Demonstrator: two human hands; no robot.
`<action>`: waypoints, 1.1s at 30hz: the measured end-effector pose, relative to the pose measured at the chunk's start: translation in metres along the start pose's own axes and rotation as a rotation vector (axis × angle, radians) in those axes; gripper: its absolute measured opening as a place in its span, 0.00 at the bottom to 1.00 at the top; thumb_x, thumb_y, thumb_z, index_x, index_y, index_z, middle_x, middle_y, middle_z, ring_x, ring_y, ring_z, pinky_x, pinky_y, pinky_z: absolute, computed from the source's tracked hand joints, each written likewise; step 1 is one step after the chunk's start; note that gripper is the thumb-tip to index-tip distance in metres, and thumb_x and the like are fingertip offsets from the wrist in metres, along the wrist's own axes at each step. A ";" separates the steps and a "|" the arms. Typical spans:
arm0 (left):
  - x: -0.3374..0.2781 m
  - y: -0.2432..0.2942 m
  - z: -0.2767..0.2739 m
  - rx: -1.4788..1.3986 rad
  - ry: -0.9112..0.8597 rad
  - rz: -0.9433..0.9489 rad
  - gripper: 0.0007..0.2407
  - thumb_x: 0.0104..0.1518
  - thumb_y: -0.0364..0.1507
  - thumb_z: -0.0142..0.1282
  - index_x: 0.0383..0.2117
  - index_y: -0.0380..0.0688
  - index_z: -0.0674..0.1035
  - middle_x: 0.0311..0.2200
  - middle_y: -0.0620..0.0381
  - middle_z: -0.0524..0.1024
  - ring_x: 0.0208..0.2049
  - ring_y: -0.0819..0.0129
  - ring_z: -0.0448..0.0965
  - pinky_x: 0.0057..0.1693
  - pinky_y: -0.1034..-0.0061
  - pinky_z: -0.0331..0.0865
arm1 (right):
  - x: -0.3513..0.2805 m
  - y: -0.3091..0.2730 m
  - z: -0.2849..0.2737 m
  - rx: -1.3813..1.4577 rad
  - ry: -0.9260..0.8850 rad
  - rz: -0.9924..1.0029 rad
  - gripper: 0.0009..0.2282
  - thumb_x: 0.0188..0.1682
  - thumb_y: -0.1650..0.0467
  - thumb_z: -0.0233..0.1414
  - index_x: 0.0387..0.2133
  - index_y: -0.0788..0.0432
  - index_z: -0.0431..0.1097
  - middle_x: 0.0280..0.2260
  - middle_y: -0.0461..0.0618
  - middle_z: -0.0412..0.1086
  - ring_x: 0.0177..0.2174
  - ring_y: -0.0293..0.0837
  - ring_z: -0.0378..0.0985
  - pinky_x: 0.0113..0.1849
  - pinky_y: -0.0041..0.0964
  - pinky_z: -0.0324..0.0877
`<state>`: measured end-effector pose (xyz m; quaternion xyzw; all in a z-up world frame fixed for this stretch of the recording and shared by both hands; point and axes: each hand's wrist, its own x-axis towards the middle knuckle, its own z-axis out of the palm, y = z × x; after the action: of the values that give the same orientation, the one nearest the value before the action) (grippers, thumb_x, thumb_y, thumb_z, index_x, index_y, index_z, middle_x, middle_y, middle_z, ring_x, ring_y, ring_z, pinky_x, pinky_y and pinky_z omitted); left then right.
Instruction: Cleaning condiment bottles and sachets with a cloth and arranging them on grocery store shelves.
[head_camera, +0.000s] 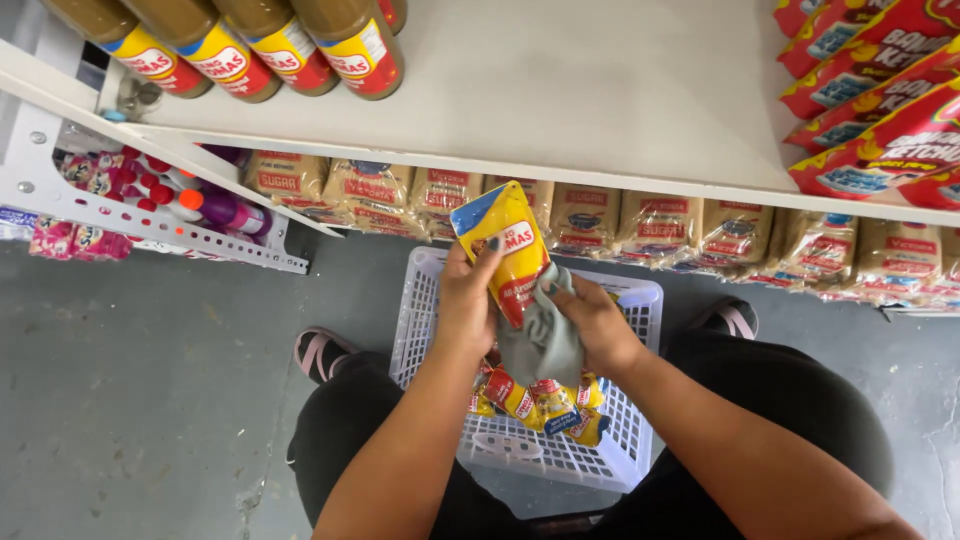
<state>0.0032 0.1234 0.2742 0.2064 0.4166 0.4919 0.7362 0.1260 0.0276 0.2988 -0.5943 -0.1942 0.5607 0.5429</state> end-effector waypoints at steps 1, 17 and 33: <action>-0.006 0.006 0.006 0.055 -0.105 -0.066 0.17 0.55 0.35 0.68 0.47 0.50 0.73 0.43 0.45 0.81 0.41 0.54 0.84 0.47 0.63 0.80 | 0.007 0.001 -0.007 0.036 -0.017 0.006 0.09 0.51 0.69 0.56 0.40 0.62 0.77 0.24 0.54 0.78 0.23 0.42 0.82 0.26 0.36 0.76; -0.042 0.000 0.013 0.569 -0.375 0.482 0.18 0.63 0.35 0.57 0.53 0.36 0.73 0.39 0.41 0.78 0.34 0.60 0.79 0.42 0.68 0.80 | 0.033 0.019 -0.026 0.211 -0.064 -0.074 0.09 0.42 0.78 0.63 0.34 0.67 0.73 0.24 0.52 0.76 0.24 0.46 0.83 0.27 0.36 0.79; -0.063 0.100 0.074 0.580 -0.748 0.525 0.20 0.59 0.21 0.54 0.58 0.39 0.65 0.57 0.42 0.67 0.54 0.54 0.73 0.55 0.65 0.76 | -0.015 -0.102 -0.020 -0.958 0.026 -0.771 0.25 0.31 0.68 0.69 0.45 0.58 0.73 0.40 0.51 0.78 0.34 0.48 0.83 0.36 0.39 0.77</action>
<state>-0.0027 0.1183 0.4134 0.6594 0.1794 0.4170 0.5992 0.1777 0.0404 0.3896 -0.6659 -0.6189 0.1673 0.3815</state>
